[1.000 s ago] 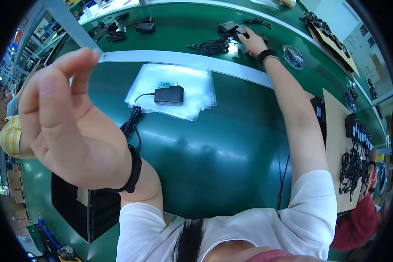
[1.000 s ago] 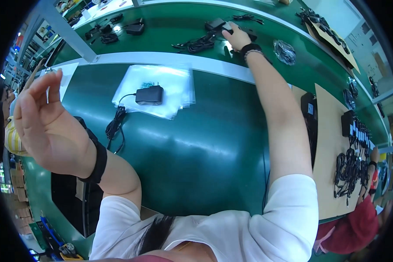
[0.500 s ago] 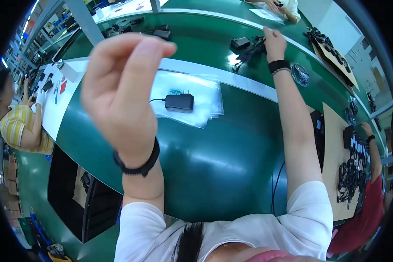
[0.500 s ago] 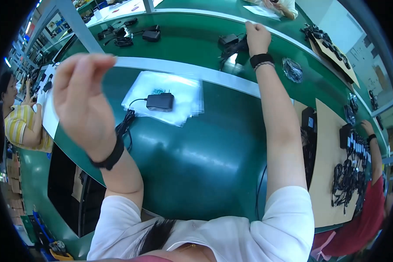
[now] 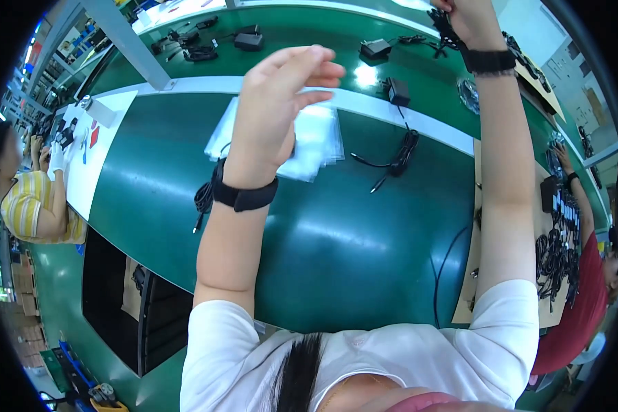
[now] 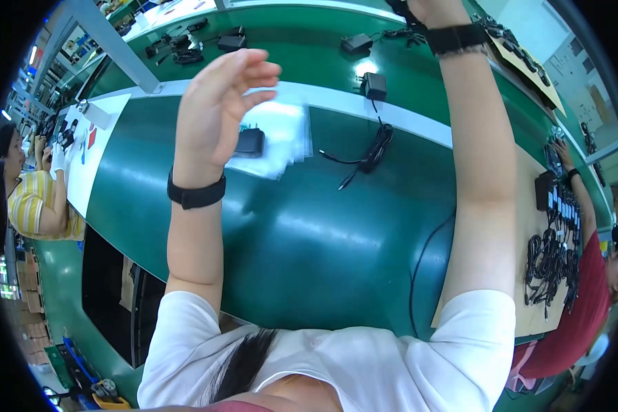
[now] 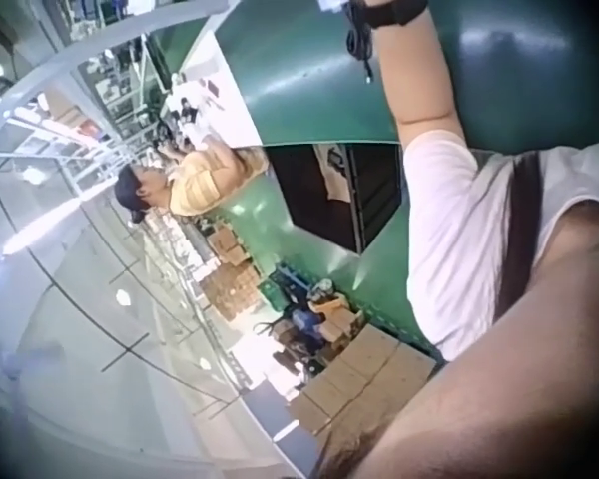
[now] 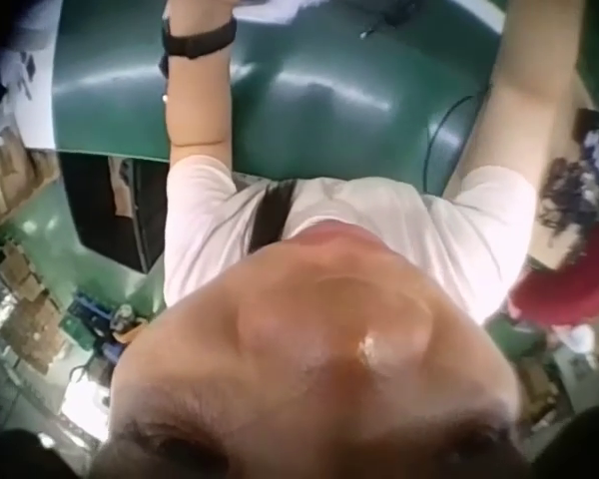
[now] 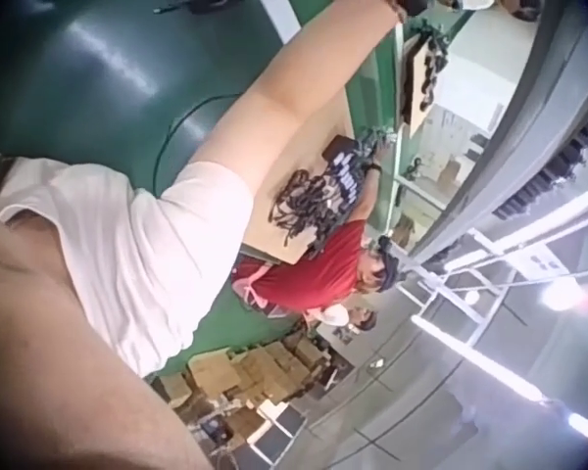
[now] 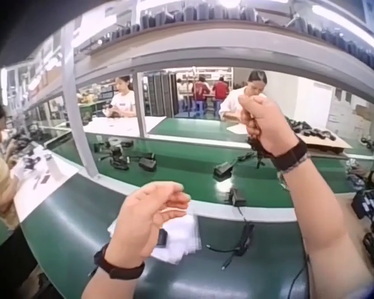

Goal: The person packages power adapters by hand, picking up an adapter and its cord, wrapping the cord around the adapter body, and sliding the unit into a plastic bag. This process is repeated for several units throughout the video.

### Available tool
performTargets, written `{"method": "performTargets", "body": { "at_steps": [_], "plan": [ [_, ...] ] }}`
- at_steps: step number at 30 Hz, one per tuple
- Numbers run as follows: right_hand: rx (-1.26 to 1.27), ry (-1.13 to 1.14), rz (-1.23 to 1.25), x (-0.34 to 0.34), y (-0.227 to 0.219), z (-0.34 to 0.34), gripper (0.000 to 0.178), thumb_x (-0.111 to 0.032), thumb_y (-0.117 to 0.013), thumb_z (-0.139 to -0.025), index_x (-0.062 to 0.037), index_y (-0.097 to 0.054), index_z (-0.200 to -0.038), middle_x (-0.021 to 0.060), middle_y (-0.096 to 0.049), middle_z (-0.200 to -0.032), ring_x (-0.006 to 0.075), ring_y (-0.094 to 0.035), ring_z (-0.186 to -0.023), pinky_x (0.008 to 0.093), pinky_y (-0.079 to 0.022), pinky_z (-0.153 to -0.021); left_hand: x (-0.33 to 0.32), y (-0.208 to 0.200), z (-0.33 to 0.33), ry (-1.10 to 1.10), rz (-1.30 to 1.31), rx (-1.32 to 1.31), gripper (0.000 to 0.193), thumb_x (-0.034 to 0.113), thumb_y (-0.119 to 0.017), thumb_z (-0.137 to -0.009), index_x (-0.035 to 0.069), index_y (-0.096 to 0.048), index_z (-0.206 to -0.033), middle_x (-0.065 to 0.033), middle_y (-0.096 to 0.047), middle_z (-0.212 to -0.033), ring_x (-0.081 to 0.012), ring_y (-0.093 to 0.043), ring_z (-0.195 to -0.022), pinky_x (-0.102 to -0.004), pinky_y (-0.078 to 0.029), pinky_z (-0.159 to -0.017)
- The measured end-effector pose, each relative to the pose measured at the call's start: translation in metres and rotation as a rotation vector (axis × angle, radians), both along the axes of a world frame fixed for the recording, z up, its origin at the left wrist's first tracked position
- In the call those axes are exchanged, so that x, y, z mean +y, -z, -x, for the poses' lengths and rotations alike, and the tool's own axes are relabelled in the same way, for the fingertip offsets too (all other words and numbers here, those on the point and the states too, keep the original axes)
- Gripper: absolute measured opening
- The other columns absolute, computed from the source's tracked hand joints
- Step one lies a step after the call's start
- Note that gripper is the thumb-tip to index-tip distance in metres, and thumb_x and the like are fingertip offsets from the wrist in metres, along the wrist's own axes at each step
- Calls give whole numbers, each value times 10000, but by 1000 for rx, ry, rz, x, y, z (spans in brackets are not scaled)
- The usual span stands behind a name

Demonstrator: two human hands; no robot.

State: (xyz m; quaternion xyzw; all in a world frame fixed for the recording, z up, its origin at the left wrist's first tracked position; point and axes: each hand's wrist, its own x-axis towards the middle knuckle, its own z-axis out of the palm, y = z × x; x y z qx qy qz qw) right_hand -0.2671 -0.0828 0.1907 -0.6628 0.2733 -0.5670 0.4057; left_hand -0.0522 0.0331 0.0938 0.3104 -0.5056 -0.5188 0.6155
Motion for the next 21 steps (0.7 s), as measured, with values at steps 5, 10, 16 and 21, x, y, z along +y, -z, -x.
{"method": "performTargets", "body": {
  "at_steps": [5,10,16,21],
  "plan": [
    [93,-452,-83,68,43,-29,330,-299,-578,-836,-53,-456,-652,8,-469,-608,54,-394,-517,189,-307,-471,4,25,30,219,-336,235,769,656,-371,-804,-26,-487,-1139,-163,-596,-1009,-264,-549,-981,-385,-442,-852],
    [-20,-824,-412,109,90,-43,351,-360,-512,-875,-84,-433,-674,61,-504,-654,48,-333,-380,168,-295,-384,2,12,23,530,-41,675,583,511,-497,-814,105,-387,-1219,-164,-461,-1232,-287,-468,-1121,-420,-370,-947],
    [493,195,279,42,147,-13,412,-283,-565,-840,-50,-510,-1176,74,-577,-1011,176,-538,-866,282,-437,-756,17,-7,-11,-166,322,344,199,83,-611,-806,-20,-580,-974,-144,-567,-1046,-250,-556,-928,-363,-439,-819],
    [1168,594,-136,-29,224,52,500,-358,-637,-701,-46,-544,-1080,172,-611,-965,330,-590,-894,410,-465,-782,31,-21,-35,188,472,471,265,146,-614,-815,-14,-543,-1014,-135,-533,-1022,-247,-512,-949,-366,-402,-863]
  ]
}}
